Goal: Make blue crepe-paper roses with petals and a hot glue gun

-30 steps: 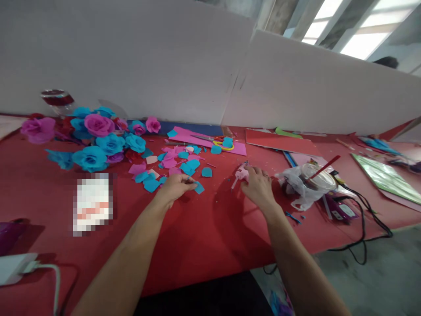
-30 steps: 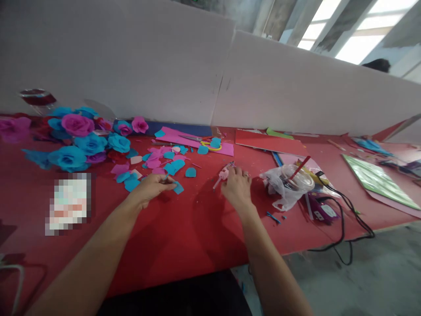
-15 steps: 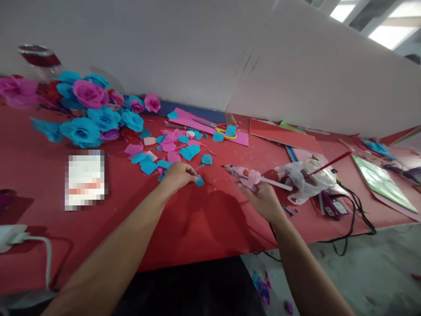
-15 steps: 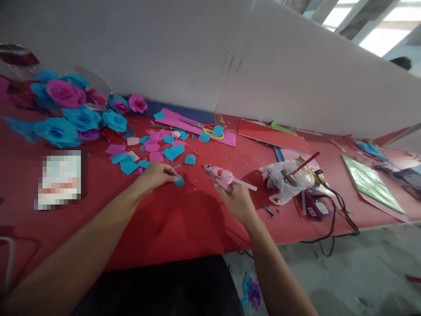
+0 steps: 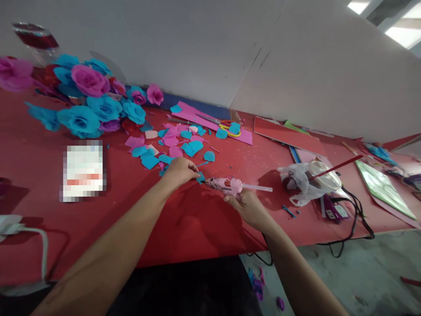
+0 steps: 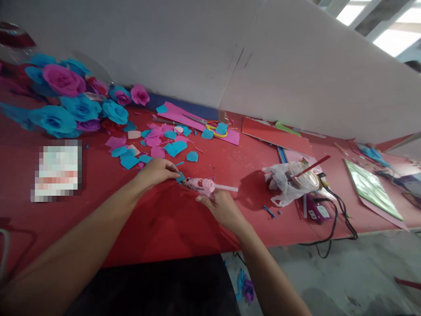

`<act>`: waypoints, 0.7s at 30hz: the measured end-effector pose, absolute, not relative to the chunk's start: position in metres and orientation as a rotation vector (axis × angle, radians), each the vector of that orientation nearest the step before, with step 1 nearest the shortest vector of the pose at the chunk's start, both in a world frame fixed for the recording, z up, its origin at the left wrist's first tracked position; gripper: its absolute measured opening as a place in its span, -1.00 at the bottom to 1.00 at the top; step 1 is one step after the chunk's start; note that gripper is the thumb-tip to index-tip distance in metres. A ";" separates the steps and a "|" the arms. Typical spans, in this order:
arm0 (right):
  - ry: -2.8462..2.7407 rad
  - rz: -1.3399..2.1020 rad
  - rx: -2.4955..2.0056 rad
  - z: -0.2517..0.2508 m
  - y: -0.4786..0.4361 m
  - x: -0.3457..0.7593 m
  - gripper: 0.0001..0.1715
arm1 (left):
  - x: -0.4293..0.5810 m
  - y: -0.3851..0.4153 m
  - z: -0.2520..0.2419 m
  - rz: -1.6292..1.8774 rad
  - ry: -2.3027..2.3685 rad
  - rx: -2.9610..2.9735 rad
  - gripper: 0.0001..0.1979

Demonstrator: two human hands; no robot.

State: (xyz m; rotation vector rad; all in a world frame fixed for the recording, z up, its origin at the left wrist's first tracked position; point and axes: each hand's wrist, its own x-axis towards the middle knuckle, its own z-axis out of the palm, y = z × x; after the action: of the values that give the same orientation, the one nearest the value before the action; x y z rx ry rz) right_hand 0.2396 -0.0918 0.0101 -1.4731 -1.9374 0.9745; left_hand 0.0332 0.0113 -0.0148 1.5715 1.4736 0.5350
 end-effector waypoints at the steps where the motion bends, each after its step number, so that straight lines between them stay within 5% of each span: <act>1: -1.948 0.972 -1.474 0.010 -0.091 0.240 -0.68 | 0.033 0.011 -0.014 0.503 1.472 1.592 -0.95; 21: -1.875 1.015 -1.524 0.002 -0.086 0.246 -0.61 | 0.033 0.012 -0.014 0.420 1.468 1.658 -0.99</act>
State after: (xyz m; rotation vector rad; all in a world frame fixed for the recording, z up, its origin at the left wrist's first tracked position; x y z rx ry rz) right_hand 0.2465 -0.0861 0.0025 -1.5245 -1.8754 1.0153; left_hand 0.0327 0.0121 -0.0142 1.6580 1.4682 0.4197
